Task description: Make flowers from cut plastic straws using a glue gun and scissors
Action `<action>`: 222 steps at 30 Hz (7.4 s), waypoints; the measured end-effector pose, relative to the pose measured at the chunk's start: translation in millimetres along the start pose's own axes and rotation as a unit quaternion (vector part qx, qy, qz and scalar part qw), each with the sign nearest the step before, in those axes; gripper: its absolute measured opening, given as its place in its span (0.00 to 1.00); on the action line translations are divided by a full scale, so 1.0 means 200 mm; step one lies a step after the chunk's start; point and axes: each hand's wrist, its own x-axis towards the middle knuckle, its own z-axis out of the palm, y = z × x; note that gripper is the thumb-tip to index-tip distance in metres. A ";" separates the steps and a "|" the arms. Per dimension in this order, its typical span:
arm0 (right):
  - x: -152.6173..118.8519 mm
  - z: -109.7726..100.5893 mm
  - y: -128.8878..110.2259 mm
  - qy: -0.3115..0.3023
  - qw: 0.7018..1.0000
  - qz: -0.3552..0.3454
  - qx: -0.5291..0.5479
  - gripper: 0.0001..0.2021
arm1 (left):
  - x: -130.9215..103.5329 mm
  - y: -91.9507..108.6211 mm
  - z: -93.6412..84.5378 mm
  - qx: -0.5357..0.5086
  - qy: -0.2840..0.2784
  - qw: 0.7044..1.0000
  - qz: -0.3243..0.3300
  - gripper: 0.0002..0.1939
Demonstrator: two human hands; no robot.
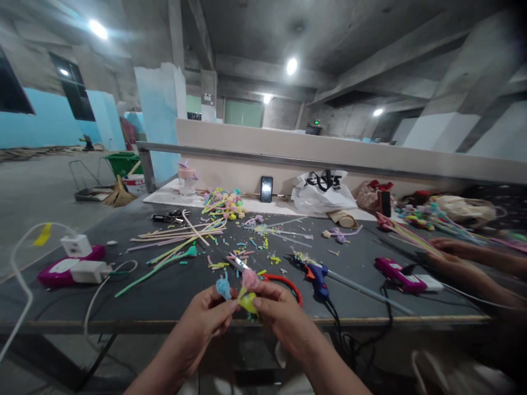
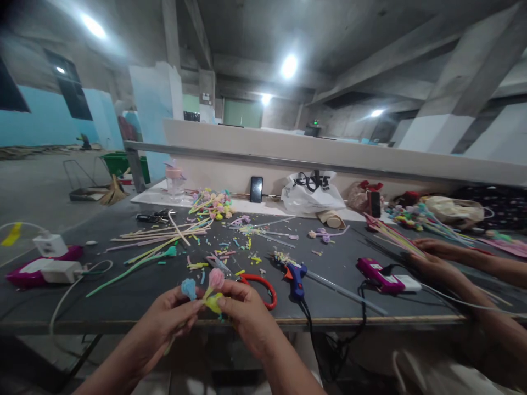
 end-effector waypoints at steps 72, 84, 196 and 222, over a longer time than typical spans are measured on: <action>0.04 0.12 0.17 0.015 0.752 -0.214 -0.623 0.10 | 0.04 0.14 -0.13 -0.116 0.065 0.981 0.138 0.09; 0.05 0.11 0.17 0.039 0.838 -0.154 -0.522 0.12 | 0.05 0.10 -0.13 -0.124 0.074 0.976 0.161 0.20; -0.03 0.11 0.07 0.171 0.782 -0.337 -0.496 0.08 | -0.05 -0.05 0.02 0.105 0.115 0.986 0.063 0.13; -0.02 0.07 -0.04 0.055 0.701 -0.396 -0.591 0.06 | -0.02 -0.06 0.01 0.034 0.082 0.996 0.007 0.15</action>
